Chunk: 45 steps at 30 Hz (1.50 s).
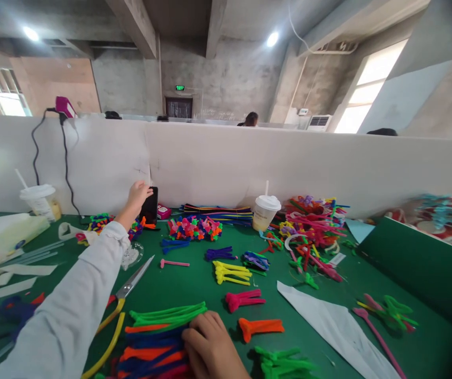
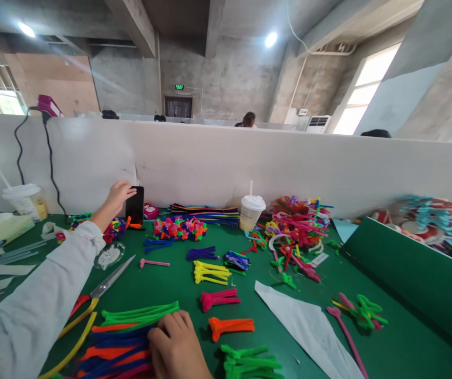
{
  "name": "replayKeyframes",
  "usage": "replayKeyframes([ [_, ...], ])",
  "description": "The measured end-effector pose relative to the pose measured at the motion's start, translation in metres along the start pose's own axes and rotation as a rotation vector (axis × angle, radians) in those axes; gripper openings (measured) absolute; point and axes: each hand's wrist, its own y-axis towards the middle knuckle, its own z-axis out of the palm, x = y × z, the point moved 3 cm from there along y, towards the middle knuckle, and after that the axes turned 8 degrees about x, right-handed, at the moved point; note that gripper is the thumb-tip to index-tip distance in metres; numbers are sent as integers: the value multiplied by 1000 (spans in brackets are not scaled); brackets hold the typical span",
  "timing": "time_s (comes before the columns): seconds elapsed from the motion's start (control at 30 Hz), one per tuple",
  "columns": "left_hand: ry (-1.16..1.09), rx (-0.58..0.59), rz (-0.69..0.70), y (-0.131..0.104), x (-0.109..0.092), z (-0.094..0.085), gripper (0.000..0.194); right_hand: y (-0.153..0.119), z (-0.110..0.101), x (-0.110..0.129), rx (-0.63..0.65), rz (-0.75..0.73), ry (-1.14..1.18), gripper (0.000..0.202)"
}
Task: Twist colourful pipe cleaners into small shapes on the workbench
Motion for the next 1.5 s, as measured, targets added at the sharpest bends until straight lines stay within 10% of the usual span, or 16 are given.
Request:
replayKeyframes([
  [0.13,-45,508,107,-41,-39,-6,26,-2,-7,1,-15,94,91,18],
  [0.37,608,1004,549,-177,-71,-36,27,1,-13,-8,24,313,196,17],
  [0.53,869,974,687,-242,-53,-56,22,8,-16,-7,67,337,150,18],
  [0.77,990,934,637,-275,-39,-68,16,20,-20,20,61,282,153,21],
  [1.27,-432,706,-60,-266,-5,-61,15,45,5,34,65,638,1284,25],
  [1.5,-659,691,-138,-277,0,-56,17,41,14,38,34,597,1359,27],
])
